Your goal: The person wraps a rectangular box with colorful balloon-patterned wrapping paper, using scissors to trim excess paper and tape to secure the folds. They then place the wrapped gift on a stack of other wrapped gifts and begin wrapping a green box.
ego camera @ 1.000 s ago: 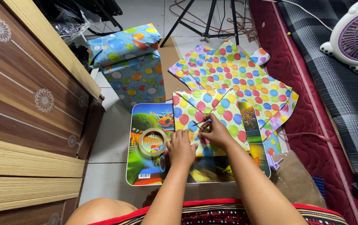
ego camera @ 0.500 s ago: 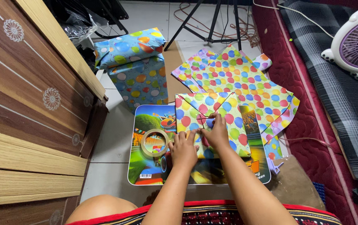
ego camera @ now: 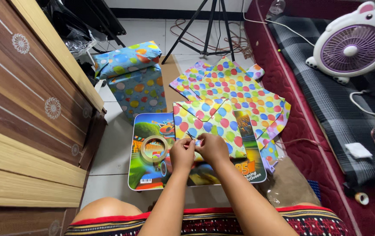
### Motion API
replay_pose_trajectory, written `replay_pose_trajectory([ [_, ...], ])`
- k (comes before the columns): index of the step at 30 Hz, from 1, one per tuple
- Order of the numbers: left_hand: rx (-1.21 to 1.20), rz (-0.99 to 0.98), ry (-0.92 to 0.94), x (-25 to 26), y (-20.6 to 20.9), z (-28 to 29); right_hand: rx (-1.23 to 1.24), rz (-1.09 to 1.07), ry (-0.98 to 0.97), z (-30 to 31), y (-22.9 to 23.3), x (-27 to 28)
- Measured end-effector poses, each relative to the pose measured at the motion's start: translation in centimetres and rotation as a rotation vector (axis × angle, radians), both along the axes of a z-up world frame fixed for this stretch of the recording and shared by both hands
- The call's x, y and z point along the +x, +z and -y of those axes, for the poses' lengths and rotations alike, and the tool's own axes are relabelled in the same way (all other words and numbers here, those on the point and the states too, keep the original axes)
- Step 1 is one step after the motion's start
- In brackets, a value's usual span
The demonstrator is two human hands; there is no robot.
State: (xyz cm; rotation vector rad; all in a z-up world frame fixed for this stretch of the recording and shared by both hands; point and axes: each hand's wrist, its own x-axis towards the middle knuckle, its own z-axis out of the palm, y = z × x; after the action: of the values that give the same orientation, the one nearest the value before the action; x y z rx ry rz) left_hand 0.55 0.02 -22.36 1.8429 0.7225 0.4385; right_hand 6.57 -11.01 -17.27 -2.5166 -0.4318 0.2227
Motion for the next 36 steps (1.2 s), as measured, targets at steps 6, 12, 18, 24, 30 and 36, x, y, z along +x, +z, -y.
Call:
replay_pose_trajectory([
  [6, 0.136, -0.021, 0.071, -2.2, -1.7, 0.3, -0.099, -0.096, 0.087, 0.9, -1.5, -2.1],
  [12, 0.129, -0.174, 0.290, -4.2, -5.6, -4.3, 0.156, -0.052, -0.123, 5.3, -5.4, 0.2],
  [18, 0.218, -0.351, 0.457, -6.5, -7.4, -7.3, 0.016, -0.169, -0.662, 10.6, -9.9, 2.0],
  [24, 0.134, -0.266, 0.361, -5.4, -6.2, -4.8, 0.016, -0.098, -0.681, 11.7, -14.0, 4.7],
  [30, 0.355, -0.010, 0.015, -0.2, -6.0, -1.7, -0.038, -0.177, -0.611, 12.8, -13.5, 6.8],
  [36, 0.097, -0.493, 0.085, 3.1, -4.6, -1.4, 0.067, -0.296, -0.562, 13.8, -12.0, 7.7],
])
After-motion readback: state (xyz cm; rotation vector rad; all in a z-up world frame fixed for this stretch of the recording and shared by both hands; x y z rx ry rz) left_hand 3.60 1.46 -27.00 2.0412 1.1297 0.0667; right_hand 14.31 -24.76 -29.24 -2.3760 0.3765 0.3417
